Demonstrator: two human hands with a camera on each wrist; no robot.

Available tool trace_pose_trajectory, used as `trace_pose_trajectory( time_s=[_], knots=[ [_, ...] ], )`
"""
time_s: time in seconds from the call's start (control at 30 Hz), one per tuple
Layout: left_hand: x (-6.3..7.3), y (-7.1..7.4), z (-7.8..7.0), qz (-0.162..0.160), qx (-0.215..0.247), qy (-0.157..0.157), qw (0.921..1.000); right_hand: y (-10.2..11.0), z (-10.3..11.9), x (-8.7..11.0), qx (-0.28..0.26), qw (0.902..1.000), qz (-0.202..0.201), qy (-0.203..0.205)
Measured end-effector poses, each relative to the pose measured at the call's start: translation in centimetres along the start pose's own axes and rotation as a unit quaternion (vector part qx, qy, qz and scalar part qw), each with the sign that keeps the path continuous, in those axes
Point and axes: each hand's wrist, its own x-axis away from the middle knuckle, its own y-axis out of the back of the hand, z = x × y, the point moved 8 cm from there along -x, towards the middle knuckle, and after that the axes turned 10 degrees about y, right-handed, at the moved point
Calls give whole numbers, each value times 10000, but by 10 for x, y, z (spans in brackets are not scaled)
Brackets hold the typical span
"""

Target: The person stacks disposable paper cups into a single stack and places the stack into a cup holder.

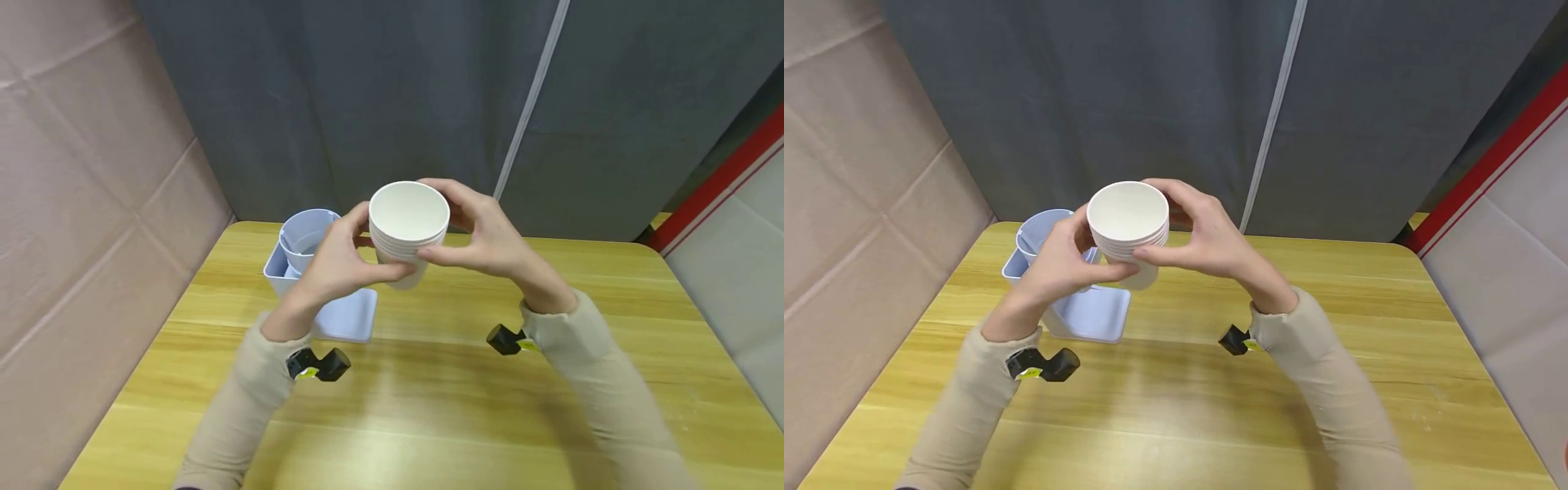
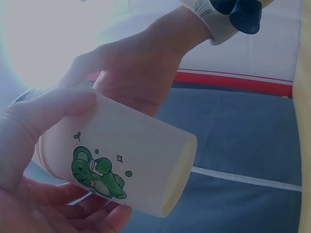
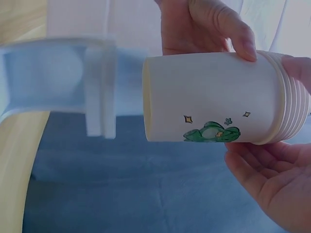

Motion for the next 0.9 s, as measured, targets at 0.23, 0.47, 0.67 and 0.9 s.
trace_pose_trajectory(
  time_s=[0.23,0.47,0.67,0.9],
  knots=[
    [4,21,-6,-63,32,119,9999,-10,4,-20,-179,9997,2,160],
    [6,44,-11,-257,-44,106,9996,-20,6,-41,-273,9991,68,312],
    [8,62,-18,-349,-95,-5,9993,-28,8,-57,-359,9989,168,269],
    [8,78,-23,-388,145,-103,9991,-36,7,-74,-479,9984,179,247]
  ],
)
